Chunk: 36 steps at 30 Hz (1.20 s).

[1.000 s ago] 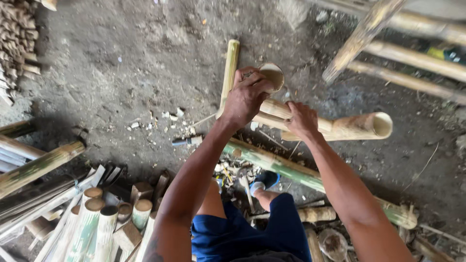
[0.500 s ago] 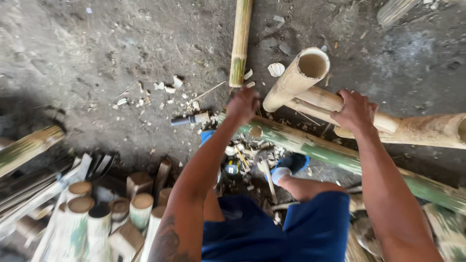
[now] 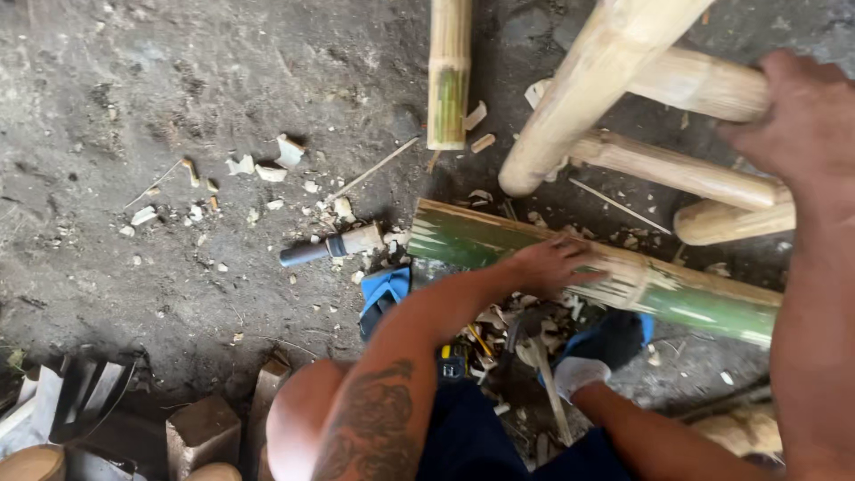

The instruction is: The person sits on the ground and uses a chisel and hammer to carve a circular hole into a green bamboo pole. They repeatedly strike the chisel to remove material and occasionally clear debris from the hole.

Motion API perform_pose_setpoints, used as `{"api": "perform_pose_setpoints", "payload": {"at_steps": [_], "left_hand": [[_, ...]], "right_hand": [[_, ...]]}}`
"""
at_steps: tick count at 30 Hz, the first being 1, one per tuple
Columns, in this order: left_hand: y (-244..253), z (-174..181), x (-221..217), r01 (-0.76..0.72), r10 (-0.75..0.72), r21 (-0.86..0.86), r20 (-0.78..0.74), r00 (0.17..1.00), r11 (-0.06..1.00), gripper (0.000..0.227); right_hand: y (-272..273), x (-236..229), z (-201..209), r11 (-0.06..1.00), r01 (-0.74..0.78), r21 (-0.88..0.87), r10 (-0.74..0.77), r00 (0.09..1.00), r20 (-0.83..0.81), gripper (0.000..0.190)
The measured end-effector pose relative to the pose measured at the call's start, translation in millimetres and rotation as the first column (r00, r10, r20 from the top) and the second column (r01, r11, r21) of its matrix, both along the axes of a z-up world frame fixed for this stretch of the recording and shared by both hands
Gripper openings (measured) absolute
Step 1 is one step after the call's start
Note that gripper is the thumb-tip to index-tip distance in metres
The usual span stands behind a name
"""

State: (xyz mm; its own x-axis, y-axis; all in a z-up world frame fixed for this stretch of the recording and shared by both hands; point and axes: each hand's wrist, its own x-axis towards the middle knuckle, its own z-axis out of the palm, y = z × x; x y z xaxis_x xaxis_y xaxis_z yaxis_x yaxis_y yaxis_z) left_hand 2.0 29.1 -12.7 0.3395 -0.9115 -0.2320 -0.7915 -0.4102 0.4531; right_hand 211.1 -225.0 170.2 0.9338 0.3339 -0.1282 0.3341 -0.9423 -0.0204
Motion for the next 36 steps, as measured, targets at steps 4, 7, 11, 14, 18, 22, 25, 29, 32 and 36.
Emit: {"api": "perform_pose_setpoints", "payload": {"at_steps": [4, 7, 11, 14, 18, 22, 25, 29, 32, 36], "left_hand": [[120, 1, 16, 0.016, -0.016, 0.004, -0.005, 1.0, 1.0, 0.039], [218, 20, 12, -0.187, 0.191, -0.045, 0.114, 0.975, 0.981, 0.042], [258, 43, 9, -0.272, 0.282, -0.075, 0.24, 0.929, 0.96, 0.041], [250, 58, -13, -0.393, 0.398, -0.062, 0.189, 0.898, 0.917, 0.037], [238, 75, -22, -0.631, 0.624, 0.025, 0.117, 0.772, 0.776, 0.041], [253, 30, -64, -0.866, 0.865, 0.09, 0.066, 0.498, 0.492, 0.038], [282, -9, -75, -0.952, 0.951, 0.156, 0.122, 0.284, 0.264, 0.04], [303, -48, -84, -0.974, 0.98, 0.216, 0.172, 0.104, 0.065, 0.048], [307, -53, -79, -0.982, 0.851, -0.061, 0.511, 0.124, 0.18, 0.069], [302, -33, -72, -0.872, 0.877, 0.44, 0.306, 0.37, 0.214, 0.056]], "right_hand": [[-9, -16, -27, 0.987, 0.022, 0.16, -0.045, 0.989, 0.141, 0.049], [-6, -34, -31, 0.995, 0.074, 0.066, -0.086, 0.973, 0.213, 0.052], [36, -78, -5, 0.99, 0.123, -0.064, -0.096, 0.943, 0.32, 0.055], [76, -125, 29, 0.992, 0.121, 0.035, -0.126, 0.952, 0.277, 0.055], [159, -130, 77, 0.996, 0.027, 0.081, -0.049, 0.956, 0.289, 0.071], [230, -140, 67, 0.994, 0.031, 0.108, -0.041, 0.995, 0.092, 0.072], [274, -141, 51, 0.989, -0.11, 0.096, 0.094, 0.983, 0.158, 0.071], [302, -133, 39, 0.992, -0.107, 0.062, 0.104, 0.993, 0.055, 0.072], [296, -128, 33, 0.987, -0.146, 0.069, 0.136, 0.982, 0.131, 0.072], [284, -130, 30, 0.982, -0.174, 0.078, 0.155, 0.967, 0.202, 0.07]]}}
